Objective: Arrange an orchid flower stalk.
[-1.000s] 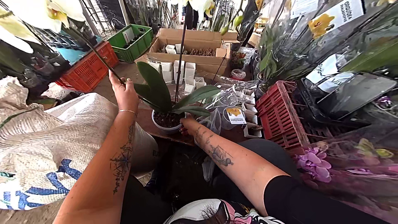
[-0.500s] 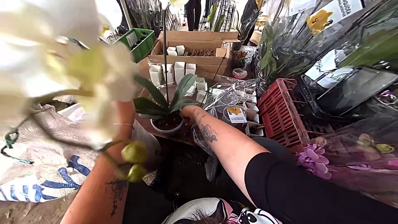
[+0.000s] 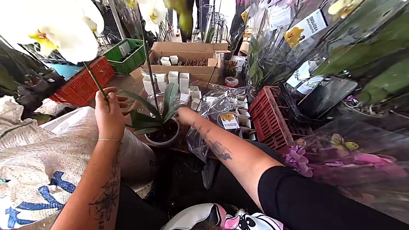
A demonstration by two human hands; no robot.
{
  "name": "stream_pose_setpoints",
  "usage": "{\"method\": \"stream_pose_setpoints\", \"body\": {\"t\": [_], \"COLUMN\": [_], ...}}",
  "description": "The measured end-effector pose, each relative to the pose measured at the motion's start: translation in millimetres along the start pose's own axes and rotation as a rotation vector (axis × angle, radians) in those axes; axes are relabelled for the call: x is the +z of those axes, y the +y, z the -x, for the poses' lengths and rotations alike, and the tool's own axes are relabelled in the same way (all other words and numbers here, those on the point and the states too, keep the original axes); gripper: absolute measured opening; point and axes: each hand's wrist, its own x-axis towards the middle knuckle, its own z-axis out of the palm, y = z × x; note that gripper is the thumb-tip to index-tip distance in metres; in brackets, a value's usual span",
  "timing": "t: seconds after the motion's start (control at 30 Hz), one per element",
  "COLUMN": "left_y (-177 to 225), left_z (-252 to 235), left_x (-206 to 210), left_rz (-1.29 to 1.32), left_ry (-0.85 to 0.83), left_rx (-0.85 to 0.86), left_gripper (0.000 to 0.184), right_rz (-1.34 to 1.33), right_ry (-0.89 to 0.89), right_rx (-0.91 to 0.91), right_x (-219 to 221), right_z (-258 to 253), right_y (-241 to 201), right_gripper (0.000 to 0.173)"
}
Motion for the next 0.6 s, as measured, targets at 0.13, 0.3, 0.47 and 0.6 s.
{"method": "stream_pose_setpoints", "body": {"t": [0.13,0.3,0.47,0.6], "left_y": [-3,-1,2,1], "left_z": [-2,-1,1,5], "left_x": [0,-3,-3,-5], "left_rz": [0.036,0.083,0.109,0.122], "left_ry": [-0.022,-0.026,-0.027,-0.038], "left_rx": [0.008,-0.026,-0.039,-0.015], "left_gripper": [0.036,0.034,0.033,0.032], "right_rz": [-0.291,-0.382,-0.094,0.108], "right_ry": [0.122,0.16,-0.041,-0.214], "right_rx": [-0.063,0.126,0.14,0.126], "right_x": [-33,-37,-1,13], "right_z": [79,156,149,128], "right_y": [10,32,28,9], "right_gripper": [0.023,0.015,0.02,0.024]}}
